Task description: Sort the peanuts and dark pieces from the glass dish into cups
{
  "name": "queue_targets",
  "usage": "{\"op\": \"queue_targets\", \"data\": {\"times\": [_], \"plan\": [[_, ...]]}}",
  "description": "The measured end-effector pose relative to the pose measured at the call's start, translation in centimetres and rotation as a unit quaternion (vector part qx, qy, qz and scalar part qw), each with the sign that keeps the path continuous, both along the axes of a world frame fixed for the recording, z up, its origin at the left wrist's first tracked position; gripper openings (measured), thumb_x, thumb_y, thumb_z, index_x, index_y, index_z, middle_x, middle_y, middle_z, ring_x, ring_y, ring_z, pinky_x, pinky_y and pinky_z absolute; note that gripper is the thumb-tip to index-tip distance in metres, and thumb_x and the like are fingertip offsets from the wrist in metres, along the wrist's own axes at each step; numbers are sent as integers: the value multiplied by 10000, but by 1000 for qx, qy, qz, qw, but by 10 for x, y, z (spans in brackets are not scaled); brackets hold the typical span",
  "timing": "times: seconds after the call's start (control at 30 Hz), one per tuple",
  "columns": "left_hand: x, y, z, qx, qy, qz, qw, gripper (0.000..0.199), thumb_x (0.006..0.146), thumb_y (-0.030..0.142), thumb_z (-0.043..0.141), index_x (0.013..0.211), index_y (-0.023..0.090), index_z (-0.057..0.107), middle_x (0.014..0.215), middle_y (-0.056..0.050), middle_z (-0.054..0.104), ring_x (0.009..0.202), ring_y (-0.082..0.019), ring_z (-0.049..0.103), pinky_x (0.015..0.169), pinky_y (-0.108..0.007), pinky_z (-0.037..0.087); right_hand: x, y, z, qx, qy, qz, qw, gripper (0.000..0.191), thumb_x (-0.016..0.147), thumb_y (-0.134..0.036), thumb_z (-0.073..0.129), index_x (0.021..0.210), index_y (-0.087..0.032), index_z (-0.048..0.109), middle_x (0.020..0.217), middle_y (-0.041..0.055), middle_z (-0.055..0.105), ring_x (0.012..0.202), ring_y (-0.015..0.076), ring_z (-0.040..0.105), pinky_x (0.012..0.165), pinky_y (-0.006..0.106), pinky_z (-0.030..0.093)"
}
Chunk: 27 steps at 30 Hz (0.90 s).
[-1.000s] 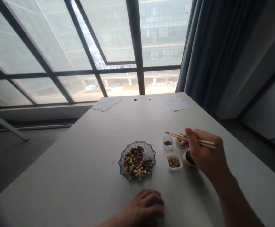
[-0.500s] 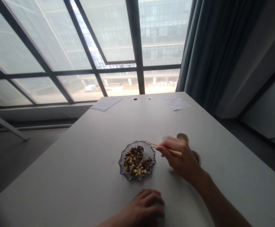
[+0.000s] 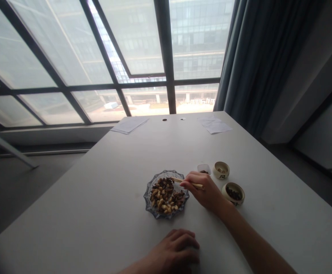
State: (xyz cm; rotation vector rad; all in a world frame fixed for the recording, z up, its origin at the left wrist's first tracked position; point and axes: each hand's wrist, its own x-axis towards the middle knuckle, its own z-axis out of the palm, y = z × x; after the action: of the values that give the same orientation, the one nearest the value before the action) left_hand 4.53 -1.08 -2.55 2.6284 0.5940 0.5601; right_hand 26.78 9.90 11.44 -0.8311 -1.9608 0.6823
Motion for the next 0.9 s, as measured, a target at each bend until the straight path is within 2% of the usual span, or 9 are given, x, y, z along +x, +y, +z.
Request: {"op": "queue_targets", "data": {"times": [0.17, 0.23, 0.33, 0.47, 0.57, 0.63, 0.7, 0.8, 0.9], "plan": [[-1, 1, -4, 6, -16, -3, 1000, 229, 1083, 399, 851, 1232, 277, 726, 1378, -14, 769, 1388, -232, 671, 1241, -330, 476, -1, -4, 5, 1, 2, -23, 1000, 559, 1154, -596, 585, 801, -209, 778, 828, 88, 827, 727, 204, 732, 699, 339, 561], [-1, 2, -4, 14, 0, -5, 1000, 253, 1063, 394, 874, 1235, 278, 729, 1372, -20, 767, 1388, -238, 670, 1234, -332, 485, 2, -7, 14, 14, 10, -29, 999, 539, 1152, -573, 599, 796, -214, 784, 820, 81, 826, 729, 206, 743, 705, 340, 573], [-1, 2, -5, 19, 10, -6, 1000, 260, 1049, 369, 885, 1237, 278, 730, 1364, -25, 767, 1384, -238, 674, 1234, -331, 490, 14, -18, 37, 40, 34, -63, 997, 442, 1143, -490, 646, 828, -230, 817, 845, 76, 839, 763, 223, 780, 728, 346, 603], [-1, 2, -5, 9, -2, -6, 1000, 239, 1069, 370, 861, 1238, 277, 720, 1362, -20, 775, 1376, -229, 682, 1252, -340, 479, 35, -39, 69, 67, 59, -186, 978, 339, 1125, -446, 687, 888, -259, 843, 875, 70, 862, 773, 253, 818, 733, 371, 632], [-1, 2, -3, 6, 0, -6, 1000, 237, 1071, 360, 854, 1248, 280, 718, 1365, -24, 773, 1381, -232, 681, 1257, -346, 478, 48, -49, 81, 81, 44, -291, 952, 384, 1107, -485, 712, 815, -263, 826, 829, 64, 860, 713, 249, 809, 691, 366, 602], [-1, 2, -1, 8, -2, -6, 1000, 243, 1069, 350, 854, 1257, 282, 715, 1362, -20, 771, 1380, -229, 681, 1258, -340, 476, 55, -50, 82, 70, 28, -328, 942, 423, 1089, -520, 732, 766, -260, 812, 809, 62, 861, 703, 246, 815, 675, 354, 593], [-1, 2, -1, 9, 3, -5, 1000, 256, 1061, 348, 861, 1260, 284, 714, 1359, -19, 772, 1380, -232, 682, 1254, -339, 480, 60, -47, 80, 53, 10, -337, 940, 432, 1073, -551, 748, 765, -254, 812, 782, 61, 857, 688, 250, 823, 643, 344, 588], [-1, 2, -2, 9, -1, -2, 1000, 257, 1057, 346, 863, 1256, 285, 713, 1358, -21, 773, 1382, -238, 683, 1244, -344, 490, 62, -40, 74, 28, -10, -310, 950, 462, 1069, -589, 734, 766, -247, 802, 700, 50, 827, 619, 246, 811, 578, 330, 576], [-1, 2, -4, 11, -2, -4, 1000, 254, 1061, 353, 857, 1257, 282, 712, 1352, -27, 774, 1372, -241, 689, 1233, -349, 500, 60, -36, 72, 13, 3, -285, 959, 497, 1077, -597, 711, 729, -245, 758, 680, 42, 809, 605, 239, 808, 574, 316, 590]]}}
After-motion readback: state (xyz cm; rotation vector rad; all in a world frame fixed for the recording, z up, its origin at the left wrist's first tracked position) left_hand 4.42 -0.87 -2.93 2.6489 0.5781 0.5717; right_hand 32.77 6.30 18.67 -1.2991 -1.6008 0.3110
